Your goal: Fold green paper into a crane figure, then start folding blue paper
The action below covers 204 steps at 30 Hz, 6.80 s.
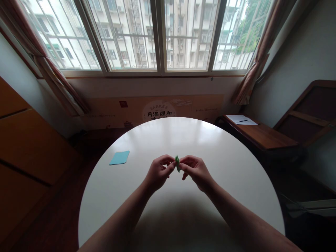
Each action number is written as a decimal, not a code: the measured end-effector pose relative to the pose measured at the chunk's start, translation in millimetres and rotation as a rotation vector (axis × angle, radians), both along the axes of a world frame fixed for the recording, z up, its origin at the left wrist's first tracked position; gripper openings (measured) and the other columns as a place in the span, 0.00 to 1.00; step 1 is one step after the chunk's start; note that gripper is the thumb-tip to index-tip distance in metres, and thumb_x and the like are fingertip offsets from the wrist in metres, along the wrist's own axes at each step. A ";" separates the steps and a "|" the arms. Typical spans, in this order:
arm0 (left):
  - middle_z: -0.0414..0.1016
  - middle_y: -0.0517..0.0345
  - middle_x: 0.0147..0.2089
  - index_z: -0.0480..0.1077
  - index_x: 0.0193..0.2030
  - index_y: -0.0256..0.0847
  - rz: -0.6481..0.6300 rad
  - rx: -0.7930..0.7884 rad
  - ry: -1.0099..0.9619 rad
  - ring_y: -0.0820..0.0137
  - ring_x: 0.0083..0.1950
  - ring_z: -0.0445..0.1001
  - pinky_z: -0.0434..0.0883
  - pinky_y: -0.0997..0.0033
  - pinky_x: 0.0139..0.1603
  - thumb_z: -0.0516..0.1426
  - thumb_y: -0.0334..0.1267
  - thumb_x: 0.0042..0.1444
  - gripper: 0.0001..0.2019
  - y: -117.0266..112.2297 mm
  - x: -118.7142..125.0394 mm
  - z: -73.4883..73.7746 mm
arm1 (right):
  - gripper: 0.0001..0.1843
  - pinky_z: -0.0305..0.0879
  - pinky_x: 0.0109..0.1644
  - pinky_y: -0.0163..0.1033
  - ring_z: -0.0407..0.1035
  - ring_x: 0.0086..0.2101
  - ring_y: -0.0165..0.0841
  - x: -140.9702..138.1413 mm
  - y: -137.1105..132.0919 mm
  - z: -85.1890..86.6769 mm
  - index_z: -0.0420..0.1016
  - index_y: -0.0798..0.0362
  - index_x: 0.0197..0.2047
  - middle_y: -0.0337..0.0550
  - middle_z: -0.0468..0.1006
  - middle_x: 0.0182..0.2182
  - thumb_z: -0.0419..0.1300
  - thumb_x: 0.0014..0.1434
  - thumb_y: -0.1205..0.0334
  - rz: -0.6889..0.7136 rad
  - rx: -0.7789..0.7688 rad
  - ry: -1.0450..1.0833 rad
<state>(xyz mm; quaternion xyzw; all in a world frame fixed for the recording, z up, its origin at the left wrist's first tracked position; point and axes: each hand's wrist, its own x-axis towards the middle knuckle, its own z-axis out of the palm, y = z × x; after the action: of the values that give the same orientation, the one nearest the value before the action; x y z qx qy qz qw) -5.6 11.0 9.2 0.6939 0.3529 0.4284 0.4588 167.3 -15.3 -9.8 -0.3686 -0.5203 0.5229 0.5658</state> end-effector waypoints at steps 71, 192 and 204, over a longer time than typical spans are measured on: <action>0.76 0.55 0.27 0.79 0.36 0.34 0.109 -0.030 0.119 0.72 0.25 0.70 0.69 0.78 0.17 0.61 0.42 0.56 0.11 3.0 0.9 -6.8 | 0.14 0.71 0.26 0.36 0.76 0.33 0.39 0.5 -2.6 -0.9 0.84 0.55 0.38 0.49 0.84 0.32 0.67 0.56 0.52 -0.148 0.022 -0.302; 0.78 0.53 0.32 0.79 0.36 0.37 -0.007 -0.011 0.029 0.69 0.30 0.73 0.70 0.77 0.19 0.64 0.40 0.55 0.08 1.1 -0.8 -0.1 | 0.15 0.64 0.23 0.31 0.70 0.29 0.31 11.0 -0.1 8.9 0.76 0.55 0.29 0.41 0.75 0.26 0.70 0.52 0.52 0.174 -0.401 0.123; 0.81 0.53 0.43 0.80 0.42 0.43 0.011 0.531 0.222 0.70 0.38 0.79 0.74 0.75 0.33 0.61 0.31 0.61 0.06 -2.0 -4.5 5.4 | 0.12 0.64 0.24 0.32 0.70 0.27 0.31 5.9 -4.3 9.9 0.74 0.54 0.30 0.40 0.74 0.24 0.69 0.54 0.54 0.158 -0.410 0.189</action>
<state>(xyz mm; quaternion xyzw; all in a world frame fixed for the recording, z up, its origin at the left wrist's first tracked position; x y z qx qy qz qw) -10.1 9.1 14.6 0.8304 0.2800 0.4297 0.2174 173.3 -19.5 0.1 -0.3831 -0.3751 0.6925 0.4827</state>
